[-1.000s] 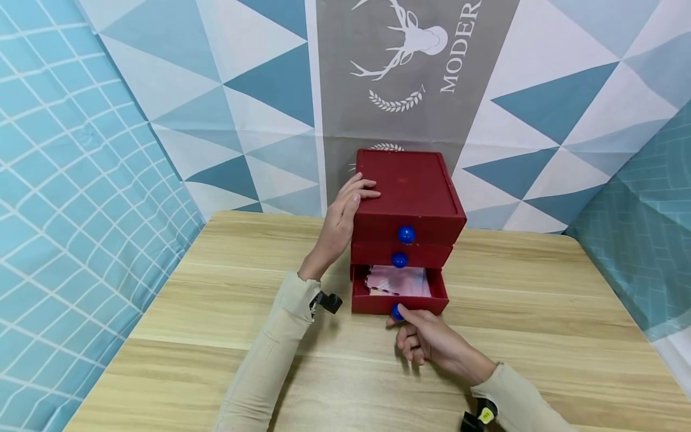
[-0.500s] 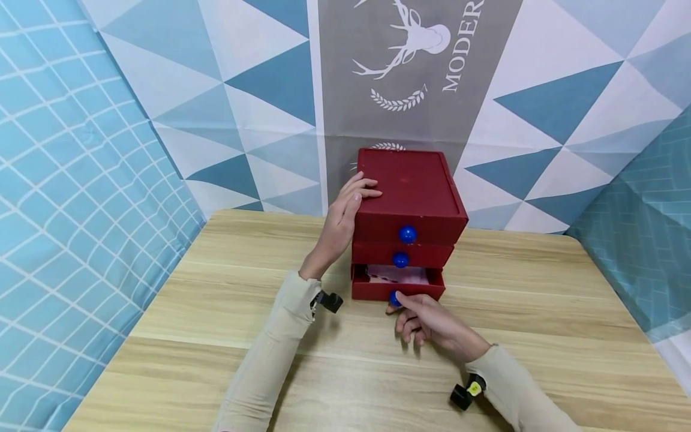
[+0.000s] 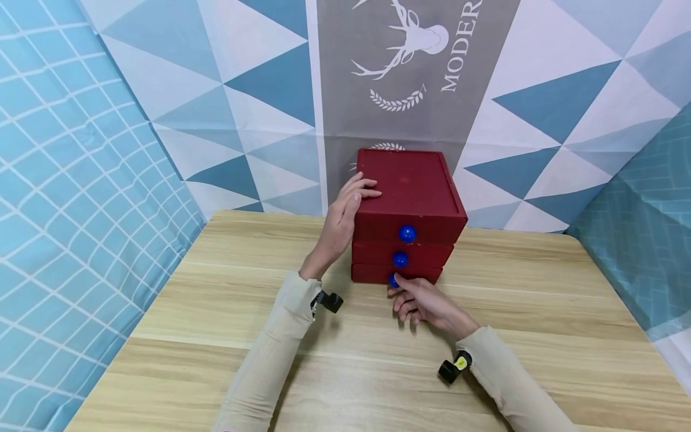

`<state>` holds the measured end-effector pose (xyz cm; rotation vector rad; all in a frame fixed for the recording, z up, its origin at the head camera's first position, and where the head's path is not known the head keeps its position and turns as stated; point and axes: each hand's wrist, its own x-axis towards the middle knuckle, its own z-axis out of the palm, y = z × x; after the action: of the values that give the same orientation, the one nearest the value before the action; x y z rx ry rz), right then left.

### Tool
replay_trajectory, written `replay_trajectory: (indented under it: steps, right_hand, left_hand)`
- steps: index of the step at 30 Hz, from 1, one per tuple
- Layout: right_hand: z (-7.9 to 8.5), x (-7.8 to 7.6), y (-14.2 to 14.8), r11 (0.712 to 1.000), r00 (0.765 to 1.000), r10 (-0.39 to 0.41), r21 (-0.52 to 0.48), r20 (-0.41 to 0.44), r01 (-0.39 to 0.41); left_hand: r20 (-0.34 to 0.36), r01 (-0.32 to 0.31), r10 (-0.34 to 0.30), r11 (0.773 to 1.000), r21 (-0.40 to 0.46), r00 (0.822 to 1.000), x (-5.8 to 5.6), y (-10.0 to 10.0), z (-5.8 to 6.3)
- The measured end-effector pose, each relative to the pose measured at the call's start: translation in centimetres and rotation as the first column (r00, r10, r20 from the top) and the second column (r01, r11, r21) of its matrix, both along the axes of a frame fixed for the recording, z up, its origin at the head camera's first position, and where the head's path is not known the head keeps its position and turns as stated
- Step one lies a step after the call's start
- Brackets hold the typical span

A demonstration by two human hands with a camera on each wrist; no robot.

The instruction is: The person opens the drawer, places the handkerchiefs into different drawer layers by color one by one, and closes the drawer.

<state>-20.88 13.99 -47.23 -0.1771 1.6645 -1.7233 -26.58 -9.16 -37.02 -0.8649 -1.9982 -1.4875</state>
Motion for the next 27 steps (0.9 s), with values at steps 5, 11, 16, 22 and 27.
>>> replay_trajectory:
  steps: [5, 11, 16, 22, 27]
  right_hand:
    - [-0.1, -0.5, 0.0, 1.000, 1.000, 0.007, 0.001, 0.003, -0.007]
    - [-0.1, -0.4, 0.2, 1.000, 1.000, 0.021, 0.005, 0.015, -0.021]
    - [-0.1, -0.7, 0.3, 1.000, 1.000, 0.024, 0.007, -0.018, -0.024]
    - [-0.4, -0.8, -0.2, 1.000, 1.000, 0.024, 0.010, -0.019, -0.024]
    - [-0.8, -0.7, -0.4, 0.999, 0.999, 0.039, 0.023, -0.033, -0.039]
  left_hand:
    - [0.022, 0.017, -0.018, 1.000, 0.025, 1.000, 0.1, 0.1, 0.0]
    - [0.016, 0.010, -0.010, 1.000, 0.018, 1.000, 0.2, 0.3, 0.0]
    - [-0.013, 0.006, -0.006, 1.000, 0.010, 1.000, 0.1, 0.4, 0.4]
    - [0.016, 0.011, -0.011, 1.000, 0.012, 1.000, -0.1, -0.2, 0.0]
    - [0.038, -0.001, 0.001, 1.000, 0.001, 0.999, 0.0, -0.8, -0.5]
